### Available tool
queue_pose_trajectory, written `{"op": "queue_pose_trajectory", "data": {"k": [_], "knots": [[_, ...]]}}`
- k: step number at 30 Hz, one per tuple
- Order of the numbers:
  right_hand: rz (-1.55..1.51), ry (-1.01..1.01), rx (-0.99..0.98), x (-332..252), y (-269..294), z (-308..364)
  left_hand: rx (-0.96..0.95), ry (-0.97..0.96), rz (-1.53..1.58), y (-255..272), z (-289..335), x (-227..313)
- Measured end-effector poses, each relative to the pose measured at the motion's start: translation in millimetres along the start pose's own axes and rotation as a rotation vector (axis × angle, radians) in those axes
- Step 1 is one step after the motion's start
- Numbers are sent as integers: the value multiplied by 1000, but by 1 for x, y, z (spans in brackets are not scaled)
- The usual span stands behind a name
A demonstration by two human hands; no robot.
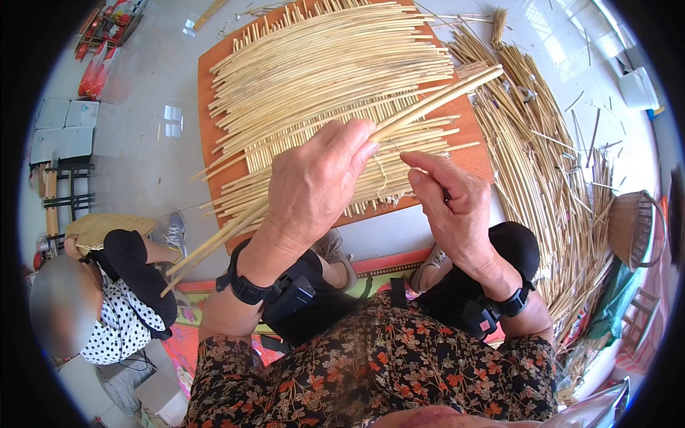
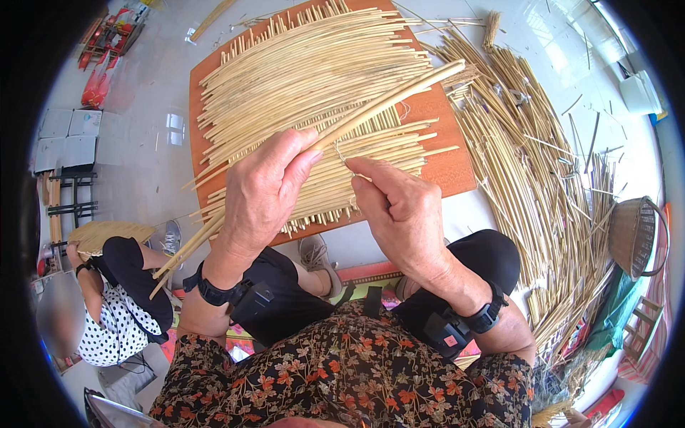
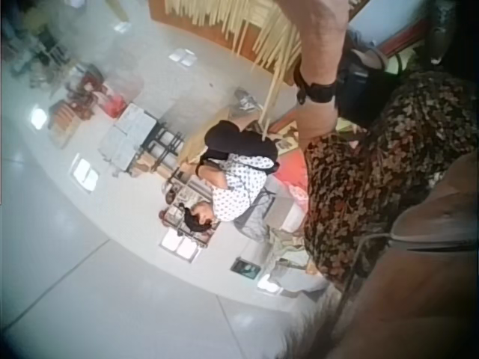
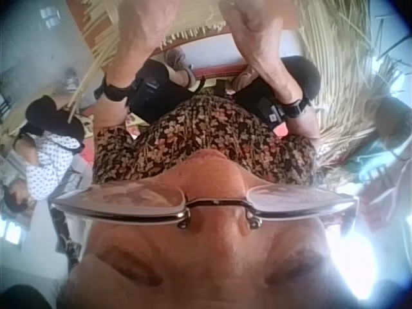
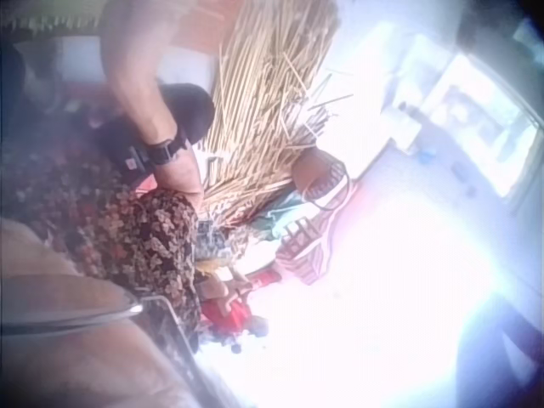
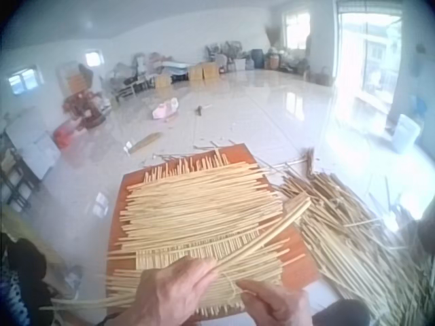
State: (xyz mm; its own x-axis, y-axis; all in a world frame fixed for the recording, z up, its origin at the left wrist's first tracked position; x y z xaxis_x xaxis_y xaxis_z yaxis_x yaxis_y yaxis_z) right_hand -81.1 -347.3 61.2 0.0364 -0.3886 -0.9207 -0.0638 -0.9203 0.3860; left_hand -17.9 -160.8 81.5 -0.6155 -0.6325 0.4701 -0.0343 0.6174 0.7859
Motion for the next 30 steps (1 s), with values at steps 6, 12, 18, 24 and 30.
{"op": "queue_pose_trajectory", "data": {"k": [6, 12, 18, 24, 30], "knots": [[9, -20, -6, -1, 0, 0, 0, 4, 7, 1, -1, 0], [10, -22, -10, -1, 1, 0, 1, 1, 9, 1, 0, 1], [-1, -24, -11, -1, 1, 0, 9, -5, 2, 0, 0, 1], [3, -11, -1, -1, 0, 0, -1, 0, -7, 2, 1, 2], [-19, -62, 0, 0, -1, -2, 6, 0, -40, -1, 2, 5]]}}
Point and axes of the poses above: each hand's wrist, its own z-axis away from the middle knuckle, its own y-axis out of the back of the hand, x = y × z, the point moved 2 cm from there along -z, towards the middle knuckle, and after that the axes turned 3 degrees about z, right-handed, at the moved point
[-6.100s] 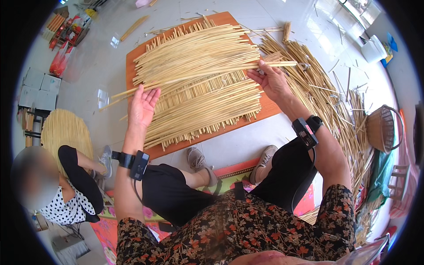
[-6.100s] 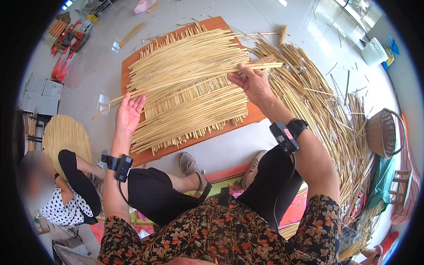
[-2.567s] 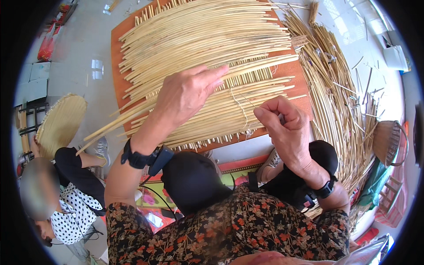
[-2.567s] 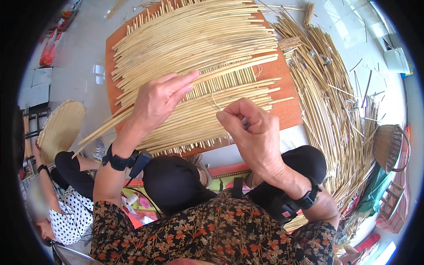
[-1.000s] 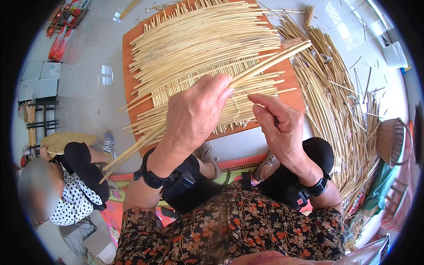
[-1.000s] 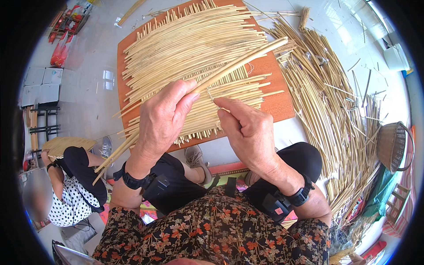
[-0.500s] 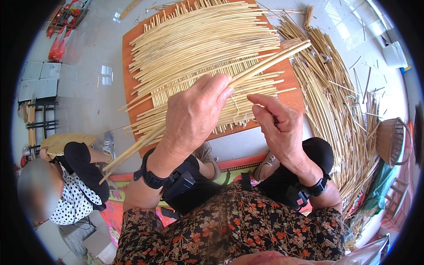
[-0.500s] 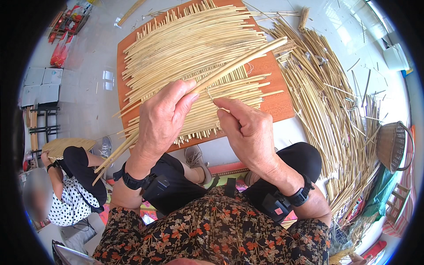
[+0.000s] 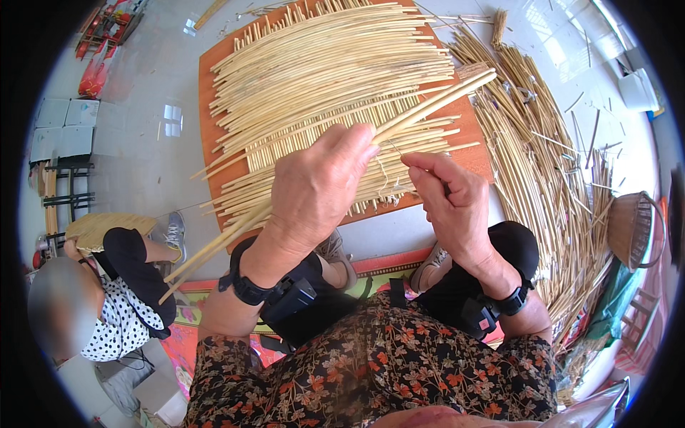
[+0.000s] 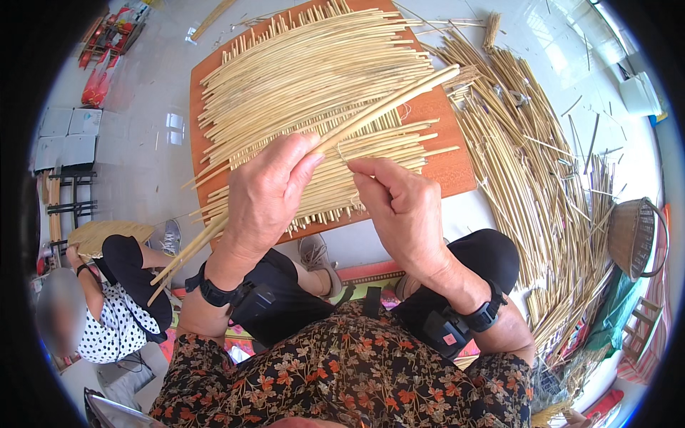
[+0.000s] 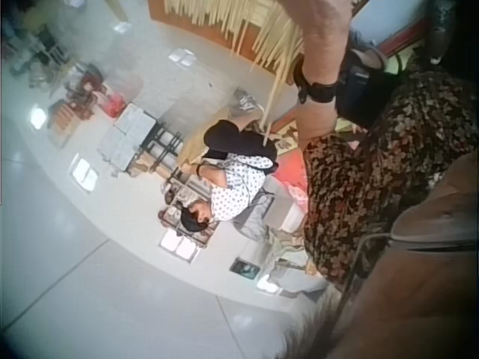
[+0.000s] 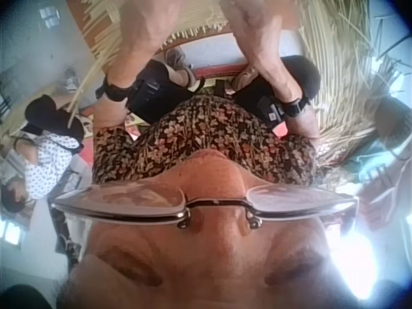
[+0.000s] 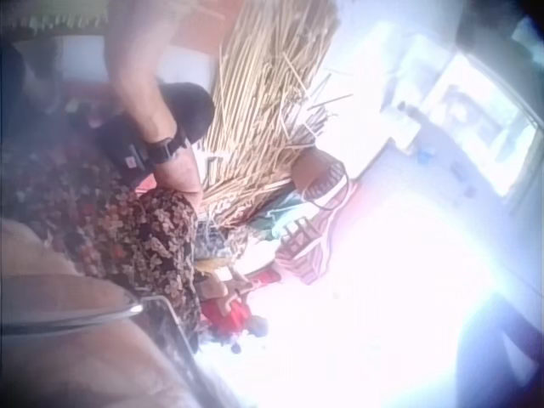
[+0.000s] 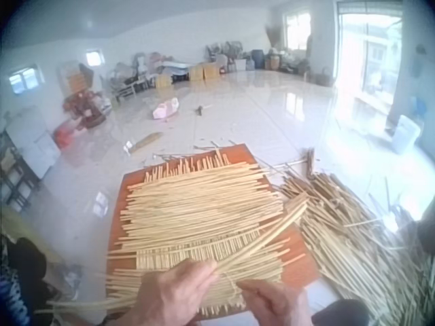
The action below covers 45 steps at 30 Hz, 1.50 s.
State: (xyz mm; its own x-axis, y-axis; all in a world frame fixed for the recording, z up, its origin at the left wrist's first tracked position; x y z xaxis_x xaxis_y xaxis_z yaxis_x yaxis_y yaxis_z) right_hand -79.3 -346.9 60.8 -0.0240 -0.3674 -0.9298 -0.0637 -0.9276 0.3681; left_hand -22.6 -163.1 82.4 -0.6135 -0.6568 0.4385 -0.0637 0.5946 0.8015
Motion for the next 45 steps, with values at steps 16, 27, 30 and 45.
{"op": "queue_pose_trajectory", "data": {"k": [16, 27, 30, 45], "knots": [[-6, 13, 25, 20, -10, -7, -32, 24, 27, -12, -1, 0], [-38, 3, 13, 17, -9, -18, 50, 41, 13, -13, -6, -6], [-52, 8, 16, 19, -9, -17, 47, 59, 44, -12, -6, -5], [-4, 83, 46, 25, -11, -20, 39, 100, 95, -12, -4, -3]]}}
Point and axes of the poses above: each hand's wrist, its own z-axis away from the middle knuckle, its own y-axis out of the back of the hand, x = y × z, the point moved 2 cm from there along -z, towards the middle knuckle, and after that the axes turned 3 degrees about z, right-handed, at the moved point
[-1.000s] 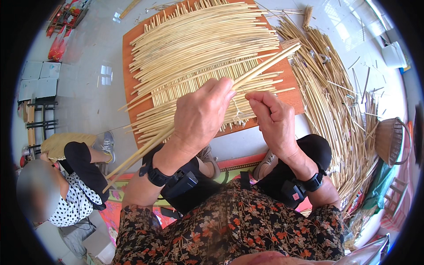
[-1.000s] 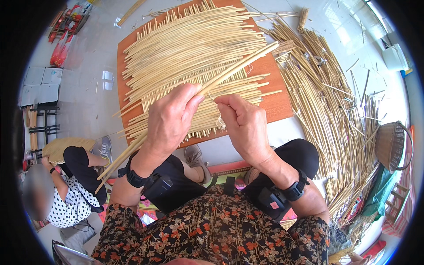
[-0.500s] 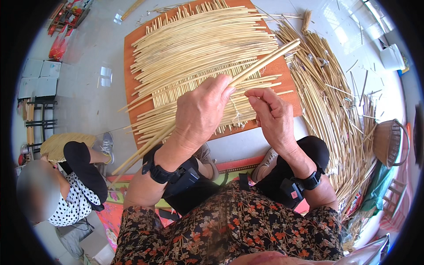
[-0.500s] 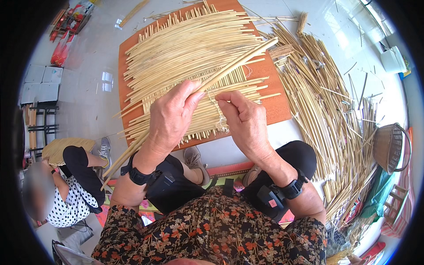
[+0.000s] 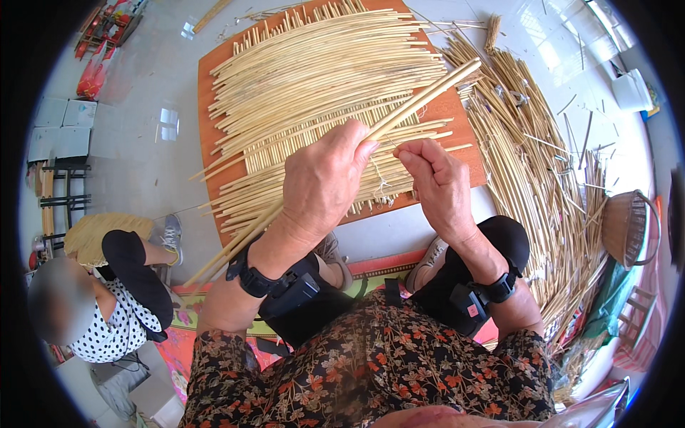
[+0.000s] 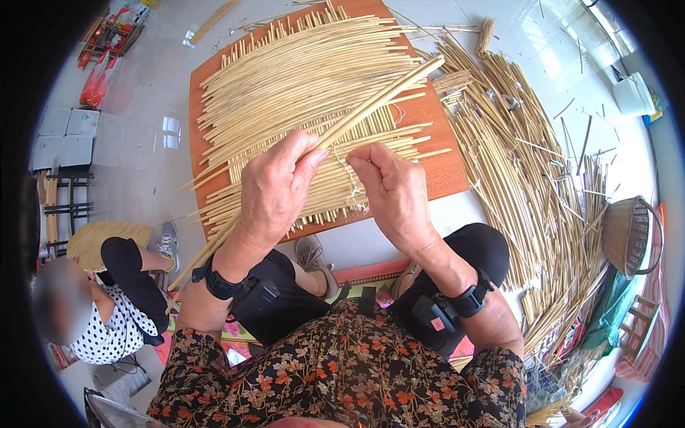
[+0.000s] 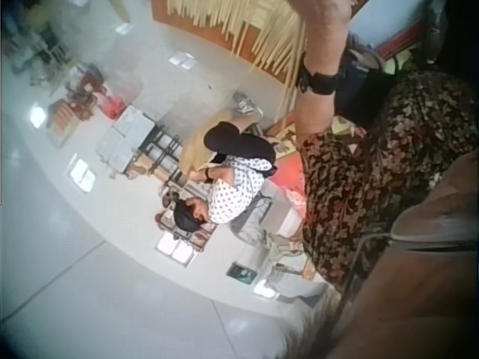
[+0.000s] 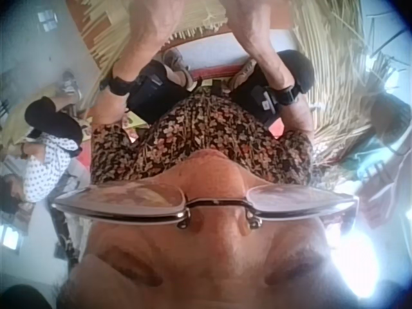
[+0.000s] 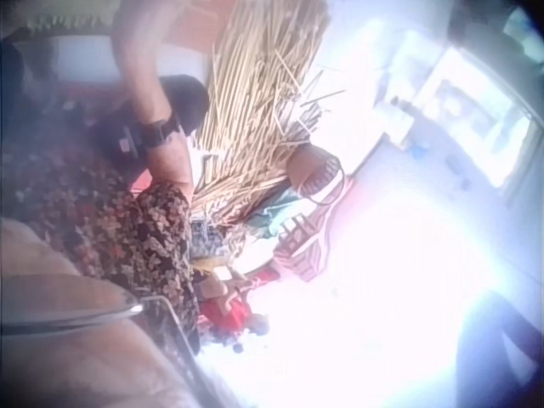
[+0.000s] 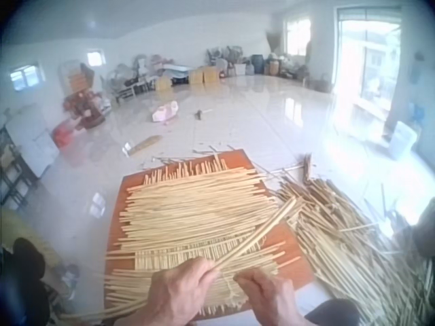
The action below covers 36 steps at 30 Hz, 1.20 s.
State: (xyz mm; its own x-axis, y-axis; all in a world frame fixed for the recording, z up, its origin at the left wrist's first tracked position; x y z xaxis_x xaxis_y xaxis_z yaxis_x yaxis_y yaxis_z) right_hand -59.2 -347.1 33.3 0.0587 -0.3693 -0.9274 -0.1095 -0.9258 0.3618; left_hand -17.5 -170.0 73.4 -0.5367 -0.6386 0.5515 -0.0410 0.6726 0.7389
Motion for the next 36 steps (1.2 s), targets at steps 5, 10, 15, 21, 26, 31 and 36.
{"op": "queue_pose_trajectory", "data": {"k": [5, 10, 15, 21, 26, 31, 36], "knots": [[-12, -19, -8, -2, 2, -1, -19, 49, 23, 0, 0, 3], [-8, -24, -32, 1, 2, -1, -31, 8, -1, -3, 4, 0], [9, -35, -31, 4, 1, -1, -15, -30, 2, -6, 5, -1], [-53, -98, -55, 2, 3, 0, -1, -25, 10, -6, 5, 1], [-56, -80, -58, 1, 4, 0, -11, -13, 2, -5, 6, 2], [-73, -67, -65, 3, 4, 1, 6, -47, 12, -6, 7, 4], [-199, -214, -107, -7, 4, -7, -18, 15, -26, -6, 1, 1]]}}
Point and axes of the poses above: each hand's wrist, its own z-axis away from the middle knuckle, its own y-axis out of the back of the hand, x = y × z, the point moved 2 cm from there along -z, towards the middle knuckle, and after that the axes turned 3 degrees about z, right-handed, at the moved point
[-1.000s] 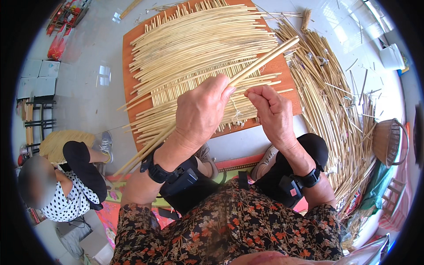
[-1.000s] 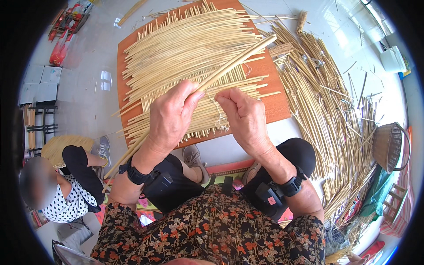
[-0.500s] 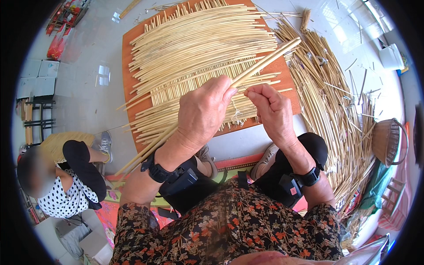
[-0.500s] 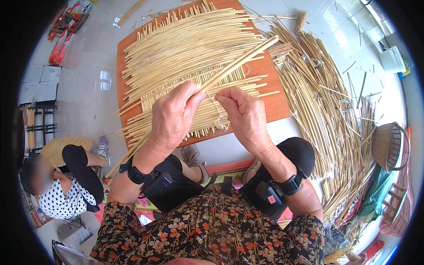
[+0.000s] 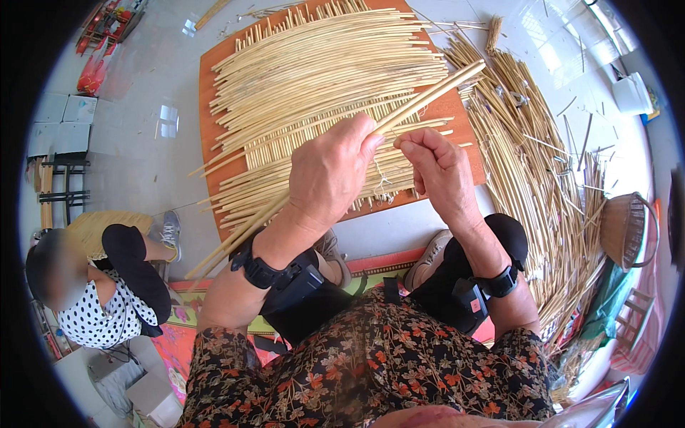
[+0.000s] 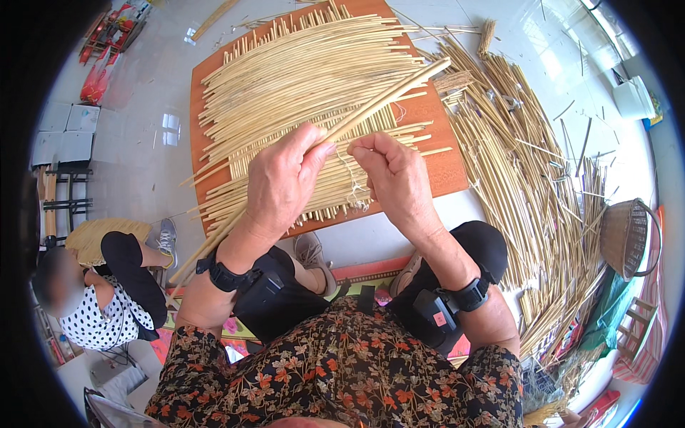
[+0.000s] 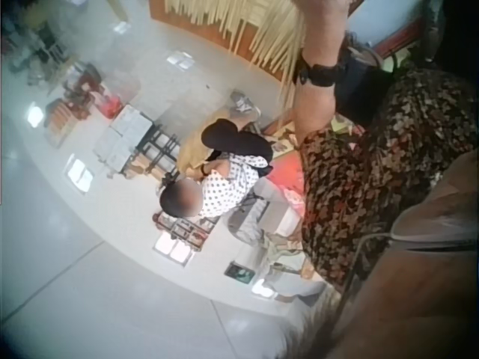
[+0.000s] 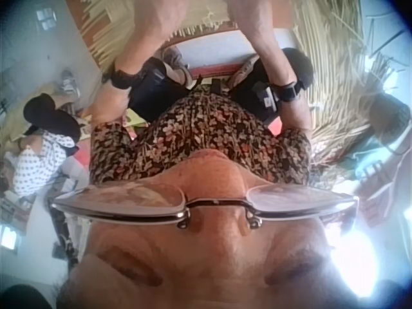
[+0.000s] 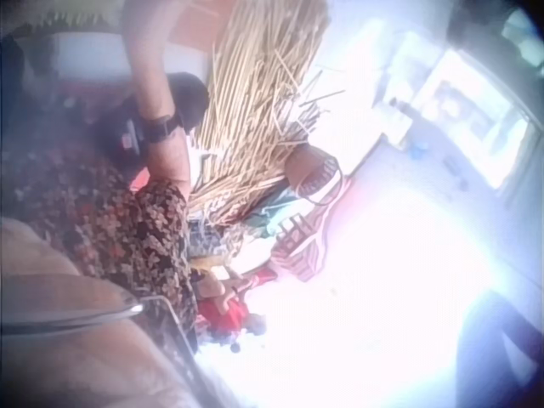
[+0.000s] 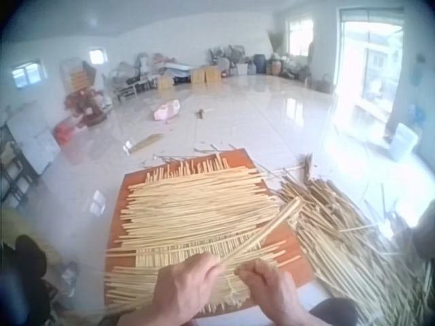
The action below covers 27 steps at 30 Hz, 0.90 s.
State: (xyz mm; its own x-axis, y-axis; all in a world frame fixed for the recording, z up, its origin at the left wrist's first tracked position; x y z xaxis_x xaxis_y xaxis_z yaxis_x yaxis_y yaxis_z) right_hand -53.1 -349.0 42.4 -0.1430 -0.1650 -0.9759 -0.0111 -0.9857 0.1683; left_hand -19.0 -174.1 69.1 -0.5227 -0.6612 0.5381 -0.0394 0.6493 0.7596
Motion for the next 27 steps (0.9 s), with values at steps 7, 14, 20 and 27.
{"op": "queue_pose_trajectory", "data": {"k": [7, 14, 20, 27], "knots": [[-8, 18, 20, 11, 0, -2, -18, 13, 31, -2, -1, -1], [72, 52, 26, 16, 2, -3, -19, -18, 12, -7, 1, -1], [40, 20, 2, 13, 3, -3, -76, 75, 92, -7, 4, 1], [-181, -63, -18, 9, 1, -13, -11, -44, -27, -7, -1, 7]]}}
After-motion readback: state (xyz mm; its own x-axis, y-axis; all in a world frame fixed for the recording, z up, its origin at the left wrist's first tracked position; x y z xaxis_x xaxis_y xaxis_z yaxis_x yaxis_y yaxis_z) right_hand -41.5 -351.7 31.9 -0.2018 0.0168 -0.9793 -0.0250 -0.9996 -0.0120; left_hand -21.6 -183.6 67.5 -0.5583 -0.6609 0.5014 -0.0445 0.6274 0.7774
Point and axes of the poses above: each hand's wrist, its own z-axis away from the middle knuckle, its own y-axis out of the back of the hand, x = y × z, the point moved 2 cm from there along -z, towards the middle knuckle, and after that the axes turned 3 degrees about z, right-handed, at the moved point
